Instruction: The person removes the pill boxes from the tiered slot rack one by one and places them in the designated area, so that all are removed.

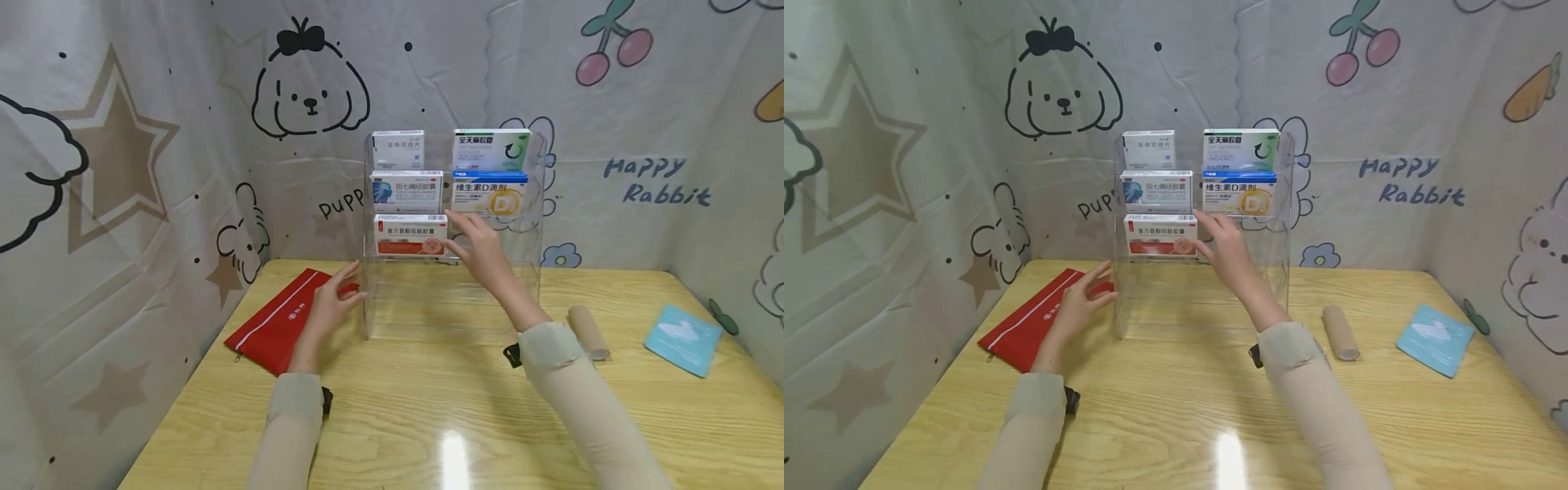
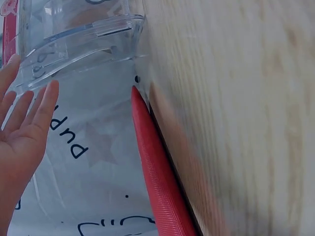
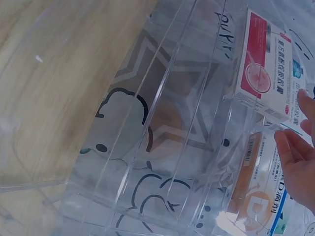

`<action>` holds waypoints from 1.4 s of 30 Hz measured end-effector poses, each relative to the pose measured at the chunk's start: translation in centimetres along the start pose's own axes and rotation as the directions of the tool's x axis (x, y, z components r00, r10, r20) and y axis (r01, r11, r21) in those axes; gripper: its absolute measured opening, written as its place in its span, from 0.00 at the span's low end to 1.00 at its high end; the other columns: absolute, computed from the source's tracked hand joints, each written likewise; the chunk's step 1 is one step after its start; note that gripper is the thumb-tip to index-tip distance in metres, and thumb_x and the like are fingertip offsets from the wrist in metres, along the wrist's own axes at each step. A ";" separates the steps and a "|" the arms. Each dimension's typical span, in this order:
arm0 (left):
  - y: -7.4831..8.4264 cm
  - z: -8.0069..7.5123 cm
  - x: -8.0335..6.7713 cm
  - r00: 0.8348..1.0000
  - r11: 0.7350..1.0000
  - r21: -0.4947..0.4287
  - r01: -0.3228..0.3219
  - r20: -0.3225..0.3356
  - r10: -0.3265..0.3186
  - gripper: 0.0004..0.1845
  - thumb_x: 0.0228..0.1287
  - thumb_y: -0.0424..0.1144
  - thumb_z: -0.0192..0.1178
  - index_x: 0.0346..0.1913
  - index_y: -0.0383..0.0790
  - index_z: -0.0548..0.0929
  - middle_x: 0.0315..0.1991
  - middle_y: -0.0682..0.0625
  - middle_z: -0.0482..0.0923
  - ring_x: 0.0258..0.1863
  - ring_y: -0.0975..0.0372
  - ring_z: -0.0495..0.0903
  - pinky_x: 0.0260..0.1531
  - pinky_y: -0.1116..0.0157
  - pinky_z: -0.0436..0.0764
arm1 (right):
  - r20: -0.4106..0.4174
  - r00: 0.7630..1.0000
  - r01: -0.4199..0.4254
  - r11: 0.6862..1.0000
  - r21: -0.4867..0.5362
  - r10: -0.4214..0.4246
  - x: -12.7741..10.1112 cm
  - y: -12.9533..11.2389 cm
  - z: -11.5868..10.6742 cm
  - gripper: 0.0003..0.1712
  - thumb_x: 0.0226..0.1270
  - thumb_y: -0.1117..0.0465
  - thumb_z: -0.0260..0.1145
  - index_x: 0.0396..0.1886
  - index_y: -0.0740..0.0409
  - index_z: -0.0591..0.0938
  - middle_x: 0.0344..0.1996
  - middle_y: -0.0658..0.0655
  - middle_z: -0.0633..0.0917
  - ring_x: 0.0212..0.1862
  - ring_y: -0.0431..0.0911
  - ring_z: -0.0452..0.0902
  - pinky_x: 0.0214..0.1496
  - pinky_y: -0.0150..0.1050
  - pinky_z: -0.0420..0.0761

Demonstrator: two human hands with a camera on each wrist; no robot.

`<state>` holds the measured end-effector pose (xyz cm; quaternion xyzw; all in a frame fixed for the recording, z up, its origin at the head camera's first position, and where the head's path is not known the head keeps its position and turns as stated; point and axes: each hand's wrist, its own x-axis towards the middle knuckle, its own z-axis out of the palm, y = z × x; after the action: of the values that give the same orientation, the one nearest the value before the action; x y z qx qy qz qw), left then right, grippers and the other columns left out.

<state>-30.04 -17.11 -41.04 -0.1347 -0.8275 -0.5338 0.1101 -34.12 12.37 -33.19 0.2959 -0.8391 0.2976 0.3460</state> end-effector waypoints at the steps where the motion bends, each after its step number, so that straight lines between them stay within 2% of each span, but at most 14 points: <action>1: -0.1 0.0 0.0 1.000 1.000 -0.004 -0.003 0.009 0.003 0.37 0.60 0.28 0.65 0.72 0.42 0.66 0.70 0.39 0.69 0.65 0.45 0.75 0.57 0.56 0.81 | 0.001 1.000 0.004 1.000 0.001 -0.004 0.2 0.1 0.1 0.30 0.59 0.65 0.72 0.62 0.65 0.77 0.50 0.67 0.82 0.49 0.58 0.81 0.52 0.50 0.85; 6: -0.1 -0.1 0.1 0.999 0.999 -0.039 0.000 0.039 0.001 0.34 0.62 0.28 0.63 0.72 0.44 0.68 0.69 0.41 0.70 0.65 0.48 0.76 0.57 0.58 0.81 | 0.044 0.999 0.000 1.000 -0.024 0.001 1.1 0.4 0.4 0.28 0.59 0.65 0.72 0.61 0.63 0.78 0.46 0.66 0.83 0.42 0.57 0.82 0.46 0.49 0.85; 10: 0.0 -0.2 0.1 0.998 1.000 -0.023 0.010 0.056 -0.009 0.33 0.64 0.29 0.63 0.72 0.45 0.68 0.70 0.42 0.70 0.66 0.50 0.74 0.59 0.55 0.80 | 0.094 0.995 -0.020 0.999 -0.033 0.023 1.4 0.4 0.6 0.26 0.60 0.66 0.71 0.60 0.61 0.79 0.47 0.65 0.82 0.43 0.57 0.83 0.47 0.49 0.86; 18: -0.1 -0.4 0.4 0.995 0.998 -0.024 0.051 0.085 -0.049 0.33 0.64 0.31 0.62 0.72 0.45 0.68 0.69 0.43 0.71 0.67 0.51 0.74 0.62 0.54 0.78 | 0.124 0.990 -0.074 0.997 0.018 0.072 1.6 0.5 1.1 0.25 0.61 0.69 0.70 0.59 0.62 0.79 0.51 0.66 0.81 0.44 0.58 0.83 0.50 0.52 0.85; 23: 0.0 -0.6 0.7 0.996 0.998 -0.036 0.047 0.083 -0.044 0.33 0.64 0.31 0.63 0.72 0.45 0.68 0.69 0.43 0.71 0.67 0.51 0.74 0.63 0.54 0.77 | 0.110 0.987 -0.124 0.989 0.078 0.115 2.0 0.4 1.4 0.23 0.61 0.71 0.69 0.57 0.65 0.78 0.52 0.68 0.80 0.44 0.60 0.83 0.51 0.52 0.84; 29: 0.0 -0.7 1.0 0.996 0.997 -0.069 0.025 0.083 -0.019 0.32 0.63 0.31 0.63 0.71 0.44 0.69 0.68 0.42 0.73 0.66 0.51 0.75 0.62 0.54 0.77 | 0.078 0.983 -0.176 0.974 0.144 0.167 2.5 0.4 1.8 0.20 0.61 0.73 0.67 0.54 0.68 0.78 0.48 0.69 0.78 0.49 0.60 0.80 0.51 0.50 0.86; 34: -0.4 -0.7 0.9 0.996 0.997 -0.077 0.020 0.085 -0.014 0.32 0.63 0.31 0.63 0.71 0.42 0.70 0.67 0.41 0.73 0.66 0.50 0.75 0.62 0.54 0.77 | 0.084 0.974 -0.221 0.962 0.164 0.209 2.4 0.3 2.0 0.19 0.61 0.74 0.67 0.53 0.68 0.78 0.48 0.68 0.78 0.52 0.59 0.79 0.53 0.47 0.86; 42: -0.9 -0.6 0.5 0.995 0.998 -0.064 0.028 0.094 -0.022 0.31 0.63 0.31 0.63 0.70 0.41 0.70 0.67 0.40 0.73 0.66 0.50 0.75 0.62 0.54 0.77 | 0.075 0.969 -0.245 0.954 0.175 0.235 2.1 0.4 2.4 0.19 0.59 0.74 0.68 0.51 0.67 0.79 0.46 0.68 0.79 0.49 0.59 0.80 0.51 0.47 0.87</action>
<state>-30.78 -17.92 -41.38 -0.1527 -0.8154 -0.5551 0.0605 -36.59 10.29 -33.11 0.2303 -0.8470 0.4051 0.2560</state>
